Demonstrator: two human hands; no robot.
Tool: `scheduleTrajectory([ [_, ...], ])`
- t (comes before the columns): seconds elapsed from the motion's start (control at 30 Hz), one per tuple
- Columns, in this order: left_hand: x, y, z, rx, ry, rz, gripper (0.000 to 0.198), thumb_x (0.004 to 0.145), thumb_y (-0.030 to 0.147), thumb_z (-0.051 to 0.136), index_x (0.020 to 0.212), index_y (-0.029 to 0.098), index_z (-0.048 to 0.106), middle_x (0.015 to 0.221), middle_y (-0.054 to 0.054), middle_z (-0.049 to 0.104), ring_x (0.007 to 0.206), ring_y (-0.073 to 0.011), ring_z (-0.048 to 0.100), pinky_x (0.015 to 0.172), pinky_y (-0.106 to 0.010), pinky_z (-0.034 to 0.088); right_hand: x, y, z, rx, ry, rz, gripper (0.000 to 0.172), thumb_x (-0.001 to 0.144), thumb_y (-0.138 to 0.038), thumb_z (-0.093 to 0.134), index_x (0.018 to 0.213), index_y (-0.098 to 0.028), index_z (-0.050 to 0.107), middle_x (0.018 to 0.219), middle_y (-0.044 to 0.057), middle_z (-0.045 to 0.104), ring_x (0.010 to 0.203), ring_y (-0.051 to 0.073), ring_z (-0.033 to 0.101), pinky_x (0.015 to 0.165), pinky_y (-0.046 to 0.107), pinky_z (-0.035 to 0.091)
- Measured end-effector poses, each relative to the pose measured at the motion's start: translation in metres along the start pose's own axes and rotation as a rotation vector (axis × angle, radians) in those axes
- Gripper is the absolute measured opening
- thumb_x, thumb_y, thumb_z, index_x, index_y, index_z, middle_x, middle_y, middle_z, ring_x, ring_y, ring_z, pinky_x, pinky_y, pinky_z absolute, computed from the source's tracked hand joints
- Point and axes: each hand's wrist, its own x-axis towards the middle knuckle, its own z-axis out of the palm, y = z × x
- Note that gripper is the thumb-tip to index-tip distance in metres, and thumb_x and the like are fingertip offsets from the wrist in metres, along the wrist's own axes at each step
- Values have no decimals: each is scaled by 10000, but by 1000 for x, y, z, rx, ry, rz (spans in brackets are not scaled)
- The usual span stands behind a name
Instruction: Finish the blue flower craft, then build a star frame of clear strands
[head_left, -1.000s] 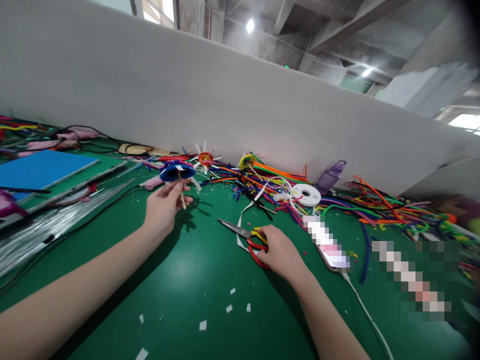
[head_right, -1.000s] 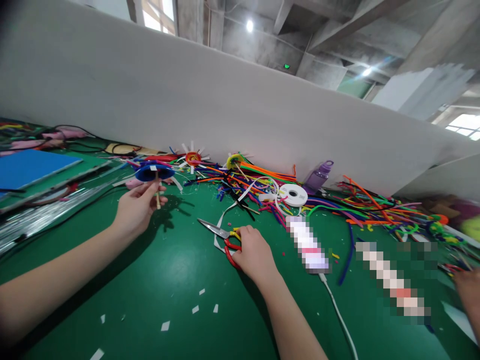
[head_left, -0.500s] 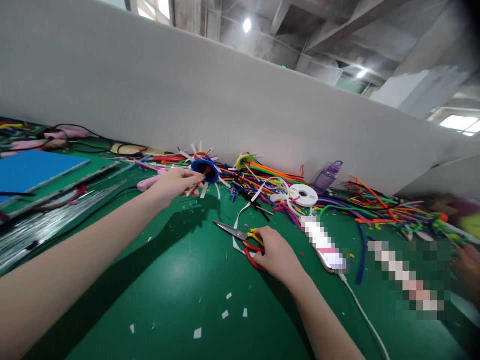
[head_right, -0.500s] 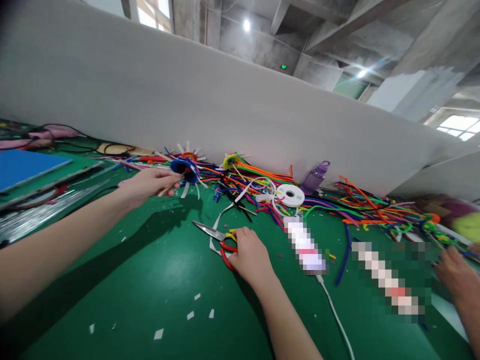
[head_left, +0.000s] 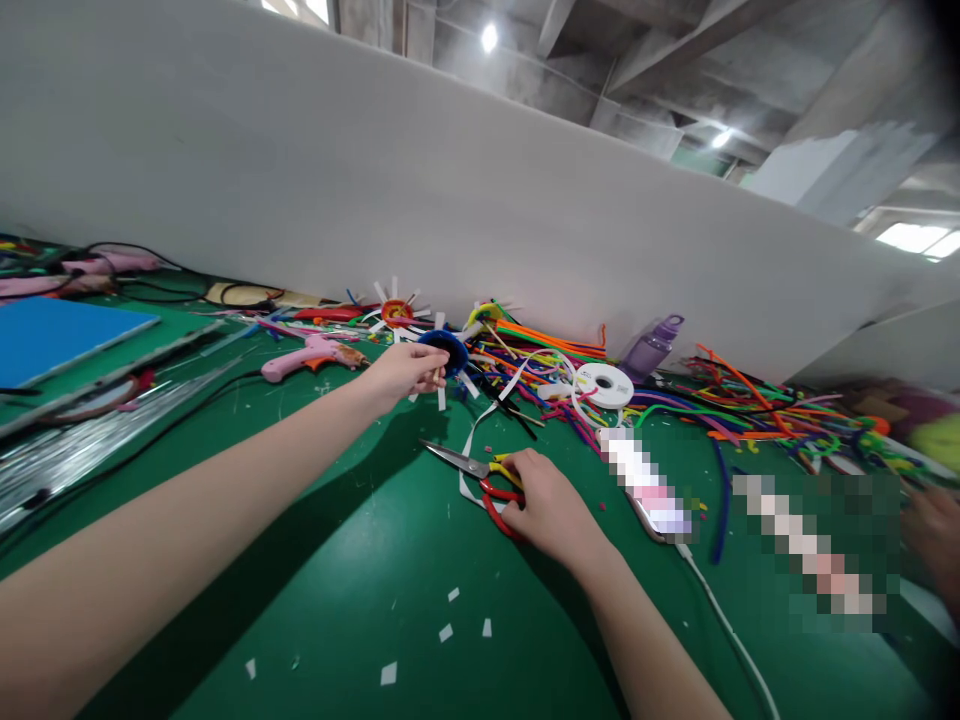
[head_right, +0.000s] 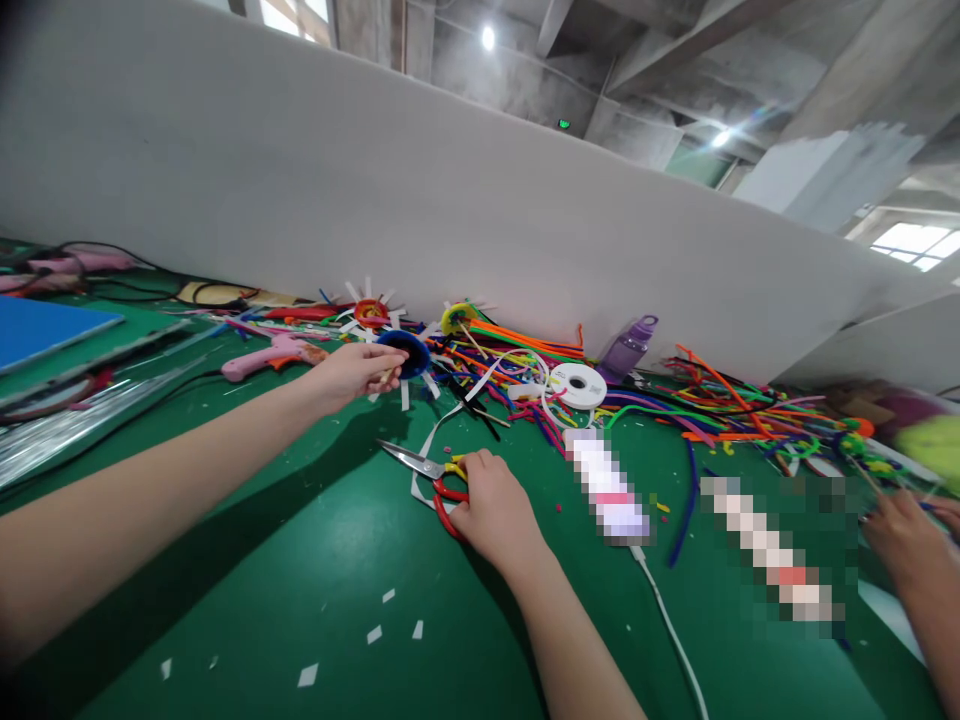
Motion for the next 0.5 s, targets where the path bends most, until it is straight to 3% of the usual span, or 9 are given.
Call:
scheduleTrajectory([
  [0.23, 25, 8, 1, 72, 56, 20, 51, 795, 132, 588, 767, 152, 624, 541, 29, 516, 454, -72, 479, 481, -193, 369, -1, 2, 0, -6, 5, -7, 377, 701, -125, 535, 1076, -150, 550, 1062, 97, 566, 1014, 213, 518, 897, 319, 421],
  [0.5, 34, 20, -1, 312, 27, -11, 45, 677, 126, 662, 677, 160, 690, 505, -14, 534, 451, -130, 484, 475, -253, 352, -1, 2, 1, -9, 5, -14, 363, 715, -129, 532, 1077, -152, 551, 1055, 100, 561, 1000, 207, 518, 882, 319, 422],
])
